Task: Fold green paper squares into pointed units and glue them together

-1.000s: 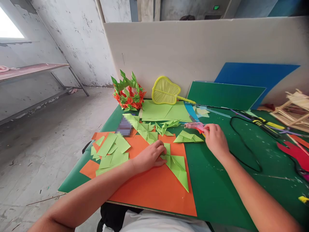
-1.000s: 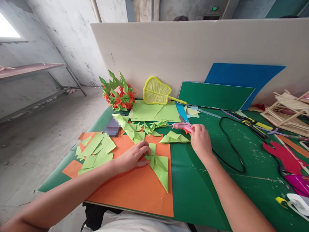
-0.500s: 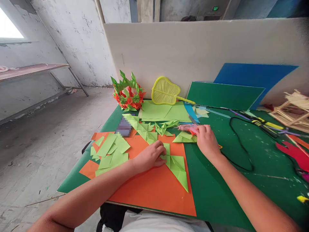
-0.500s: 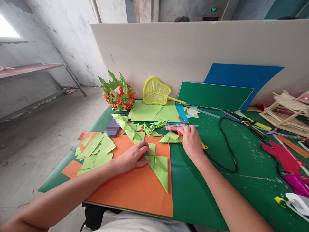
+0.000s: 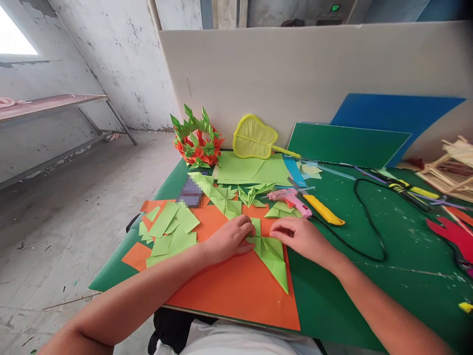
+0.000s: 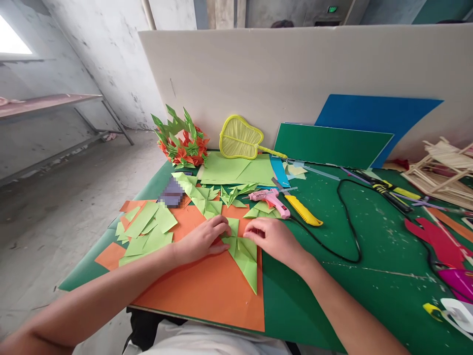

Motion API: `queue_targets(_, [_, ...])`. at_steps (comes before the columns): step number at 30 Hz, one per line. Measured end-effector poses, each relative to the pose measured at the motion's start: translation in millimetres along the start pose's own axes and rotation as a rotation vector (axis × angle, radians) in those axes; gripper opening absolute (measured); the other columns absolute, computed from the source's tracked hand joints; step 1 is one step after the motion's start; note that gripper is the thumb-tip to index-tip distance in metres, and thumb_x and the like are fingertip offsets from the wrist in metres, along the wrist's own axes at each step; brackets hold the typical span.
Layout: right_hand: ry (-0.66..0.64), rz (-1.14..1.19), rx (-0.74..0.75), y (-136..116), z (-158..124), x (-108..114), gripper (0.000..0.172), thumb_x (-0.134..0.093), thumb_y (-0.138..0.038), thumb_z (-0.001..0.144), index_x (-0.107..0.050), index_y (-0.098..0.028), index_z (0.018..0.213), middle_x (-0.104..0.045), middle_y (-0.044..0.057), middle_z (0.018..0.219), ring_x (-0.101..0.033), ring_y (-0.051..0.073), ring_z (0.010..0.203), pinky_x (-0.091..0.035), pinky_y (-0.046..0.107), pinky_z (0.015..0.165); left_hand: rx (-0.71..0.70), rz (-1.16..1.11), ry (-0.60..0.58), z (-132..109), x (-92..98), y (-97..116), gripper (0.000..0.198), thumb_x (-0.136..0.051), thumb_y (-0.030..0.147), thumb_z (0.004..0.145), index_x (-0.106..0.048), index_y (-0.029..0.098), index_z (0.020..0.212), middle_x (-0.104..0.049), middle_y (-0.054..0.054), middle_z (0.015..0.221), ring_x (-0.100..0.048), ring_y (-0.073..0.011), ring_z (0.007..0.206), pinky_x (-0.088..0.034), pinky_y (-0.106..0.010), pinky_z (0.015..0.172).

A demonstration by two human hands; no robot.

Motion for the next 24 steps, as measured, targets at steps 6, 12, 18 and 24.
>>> queue_targets(6, [-0.116, 0.136, -0.021, -7, -6, -22, 0.009, -0.068, -0.029, 0.079, -0.068, -0.022, 0.084, -0.066, 0.000, 0.076, -0.060, 0.014, 0.065, -0.045, 0.024, 0.060, -0.011, 0.031, -0.025, 4, -3.2, 1, 0.020, -0.057, 0.029, 0.088, -0.056, 0.017, 0.104, -0.052, -0.008, 0.105, -0.054, -0.0190, 0.090, -0.047, -0.030, 0.083])
queue_targets(12, [-0.120, 0.081, -0.013, -9, -5, -25, 0.002, -0.068, -0.020, 0.078, -0.066, -0.020, 0.077, -0.064, 0.000, 0.074, -0.060, 0.014, 0.066, -0.044, 0.024, 0.060, -0.052, 0.045, -0.035, 6, -6.3, 2, 0.020, -0.052, 0.030, 0.091, -0.058, 0.019, 0.106, -0.054, -0.008, 0.104, -0.054, -0.0194, 0.093, -0.047, -0.031, 0.085])
queue_targets(18, [-0.164, -0.035, 0.084, -21, -6, -25, 0.012, -0.065, -0.018, 0.083, -0.068, -0.019, 0.072, -0.063, 0.000, 0.075, -0.060, 0.014, 0.074, -0.041, 0.023, 0.064, -0.084, 0.110, -0.070, 5, -7.2, 10, 0.021, -0.049, 0.027, 0.093, -0.060, 0.018, 0.109, -0.057, -0.008, 0.108, -0.053, -0.0197, 0.093, -0.047, -0.030, 0.085])
queue_targets(24, [-0.188, -0.136, 0.133, -19, -8, -29, 0.014, -0.063, -0.019, 0.086, -0.071, -0.019, 0.074, -0.061, 0.001, 0.075, -0.059, 0.015, 0.075, -0.039, 0.024, 0.064, -0.145, 0.179, -0.081, 6, -11.3, 22, 0.022, -0.041, 0.023, 0.096, -0.059, 0.017, 0.107, -0.058, -0.008, 0.108, -0.053, -0.0191, 0.091, -0.047, -0.031, 0.084])
Point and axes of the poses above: each hand's wrist, its own z-axis towards the middle knuckle, its own x-axis out of the back of the hand, y = z × x, the point moved 7 cm from there along z, towards the middle knuckle
